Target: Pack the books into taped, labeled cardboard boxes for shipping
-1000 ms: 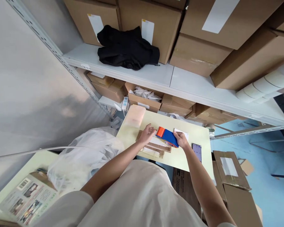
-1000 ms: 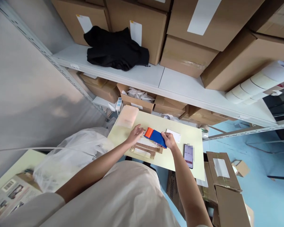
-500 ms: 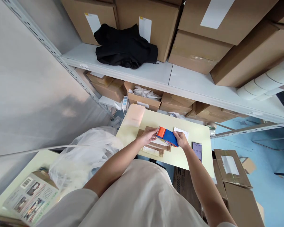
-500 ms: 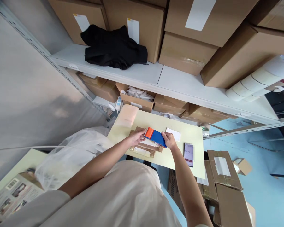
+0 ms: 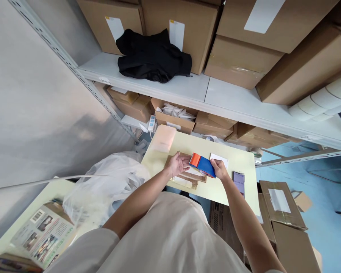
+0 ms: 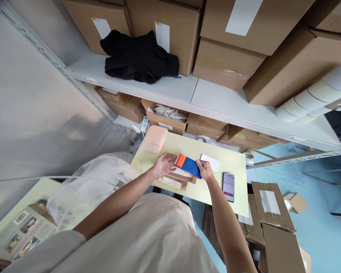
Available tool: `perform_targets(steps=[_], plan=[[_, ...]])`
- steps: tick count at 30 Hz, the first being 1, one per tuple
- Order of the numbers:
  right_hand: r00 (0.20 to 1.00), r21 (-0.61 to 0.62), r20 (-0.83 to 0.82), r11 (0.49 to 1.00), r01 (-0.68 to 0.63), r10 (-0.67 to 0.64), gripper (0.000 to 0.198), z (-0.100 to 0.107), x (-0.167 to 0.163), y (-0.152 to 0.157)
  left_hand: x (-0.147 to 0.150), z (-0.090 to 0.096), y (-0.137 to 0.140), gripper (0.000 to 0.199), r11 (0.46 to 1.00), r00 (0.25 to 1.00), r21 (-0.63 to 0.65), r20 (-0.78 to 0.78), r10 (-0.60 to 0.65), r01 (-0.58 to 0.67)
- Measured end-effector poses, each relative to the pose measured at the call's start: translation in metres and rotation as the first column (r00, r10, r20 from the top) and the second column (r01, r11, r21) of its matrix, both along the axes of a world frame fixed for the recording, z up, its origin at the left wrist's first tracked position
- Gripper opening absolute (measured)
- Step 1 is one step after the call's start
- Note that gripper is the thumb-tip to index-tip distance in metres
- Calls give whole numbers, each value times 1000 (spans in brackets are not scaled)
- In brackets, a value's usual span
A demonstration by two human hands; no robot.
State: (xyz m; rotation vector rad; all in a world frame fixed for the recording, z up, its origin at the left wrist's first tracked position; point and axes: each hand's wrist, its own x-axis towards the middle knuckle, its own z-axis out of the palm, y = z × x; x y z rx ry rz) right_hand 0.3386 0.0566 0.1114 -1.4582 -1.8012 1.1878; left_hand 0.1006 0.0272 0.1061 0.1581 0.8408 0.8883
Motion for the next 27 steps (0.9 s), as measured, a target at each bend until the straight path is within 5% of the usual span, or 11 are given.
perform_targets(steps=[4, 12, 18, 23, 27], plan=[[999, -2, -3, 999, -39, 39, 56, 10, -5, -1, 2, 7, 1, 24, 998, 928, 56, -372, 37, -17], [961, 97, 249, 984, -147, 119, 56, 49, -4, 6, -49, 20, -1, 28, 980, 751, 201, -648, 125, 10], [866, 121, 487, 973, -197, 115, 55, 55, 3, 4, -89, -4, -4, 25, 985, 530, 159, -842, 100, 67], [731, 65, 674, 979, -195, 101, 51, 44, -10, 0, -86, -38, -10, 17, 987, 525, 147, -846, 93, 62], [689, 69, 721, 982, -177, 74, 47, 36, -15, -1, -67, -57, -14, 14, 990, 598, 138, -795, 100, 17]])
